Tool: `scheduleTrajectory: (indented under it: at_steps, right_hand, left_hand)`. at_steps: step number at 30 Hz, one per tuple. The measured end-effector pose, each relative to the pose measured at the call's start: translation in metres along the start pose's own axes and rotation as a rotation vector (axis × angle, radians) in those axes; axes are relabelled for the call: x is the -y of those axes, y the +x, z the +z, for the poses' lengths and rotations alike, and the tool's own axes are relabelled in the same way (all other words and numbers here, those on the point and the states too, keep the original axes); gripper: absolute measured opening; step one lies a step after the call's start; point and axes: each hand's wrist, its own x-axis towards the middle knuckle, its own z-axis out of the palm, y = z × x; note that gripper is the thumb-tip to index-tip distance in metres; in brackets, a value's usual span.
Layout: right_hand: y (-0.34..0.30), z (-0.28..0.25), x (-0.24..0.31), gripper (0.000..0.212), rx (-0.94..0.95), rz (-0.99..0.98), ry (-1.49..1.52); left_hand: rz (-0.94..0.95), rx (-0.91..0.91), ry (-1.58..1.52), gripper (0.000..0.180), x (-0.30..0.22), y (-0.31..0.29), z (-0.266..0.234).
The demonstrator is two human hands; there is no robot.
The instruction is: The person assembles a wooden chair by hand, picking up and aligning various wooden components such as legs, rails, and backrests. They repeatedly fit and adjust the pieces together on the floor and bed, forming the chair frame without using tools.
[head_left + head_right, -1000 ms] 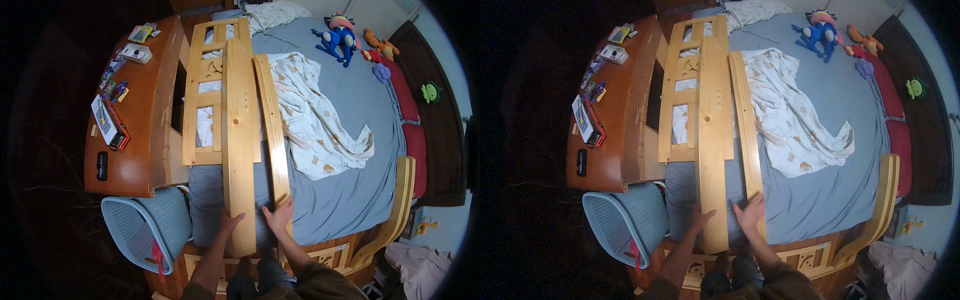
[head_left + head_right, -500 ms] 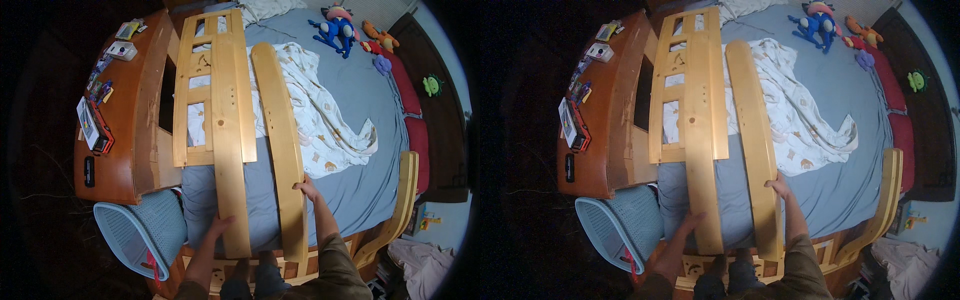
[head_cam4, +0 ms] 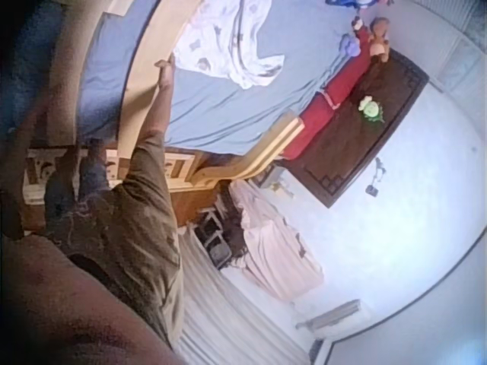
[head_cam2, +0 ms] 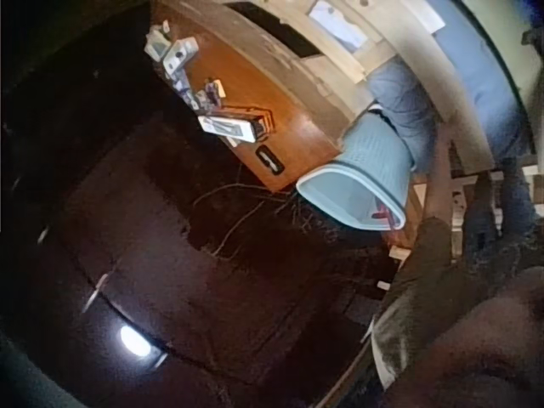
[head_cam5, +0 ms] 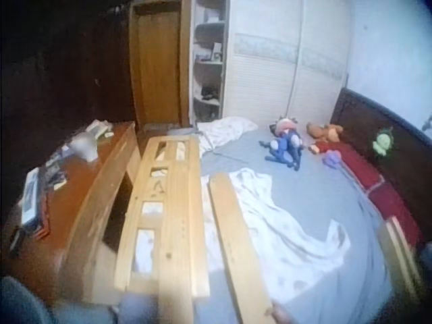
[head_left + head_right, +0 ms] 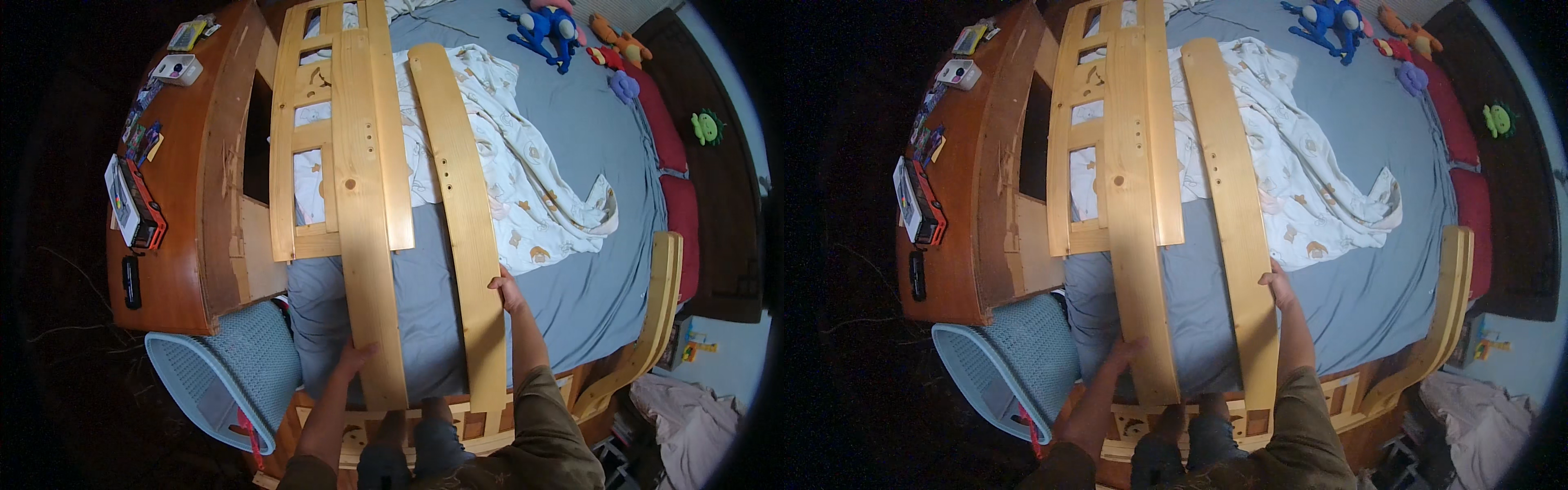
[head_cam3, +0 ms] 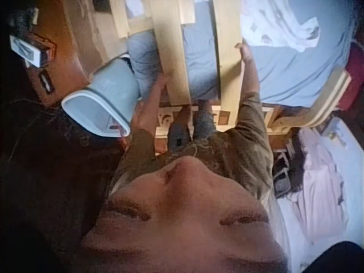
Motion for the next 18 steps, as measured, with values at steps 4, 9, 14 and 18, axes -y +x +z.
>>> scheduleTrajectory:
  at_steps: [4,9,14,18]
  right_hand:
    - [-0.003,0.007,0.004,0.076,-0.007,-0.004,0.016]
    - [-0.006,0.011,0.005,0.074,-0.072,0.013,0.004]
    - [-0.002,0.009,-0.002,0.071,-0.109,0.011,-0.006]
    - [-0.007,0.024,0.001,0.070,-0.142,-0.031,0.009]
  left_hand:
    - [0.010,0.038,0.003,0.066,-0.018,-0.008,0.003]
    - [0.034,0.039,-0.038,0.065,-0.027,-0.015,0.007]
    - [-0.019,0.042,0.024,0.064,-0.042,-0.025,0.012]
    - [0.059,-0.148,0.147,0.068,-0.018,-0.025,0.030]
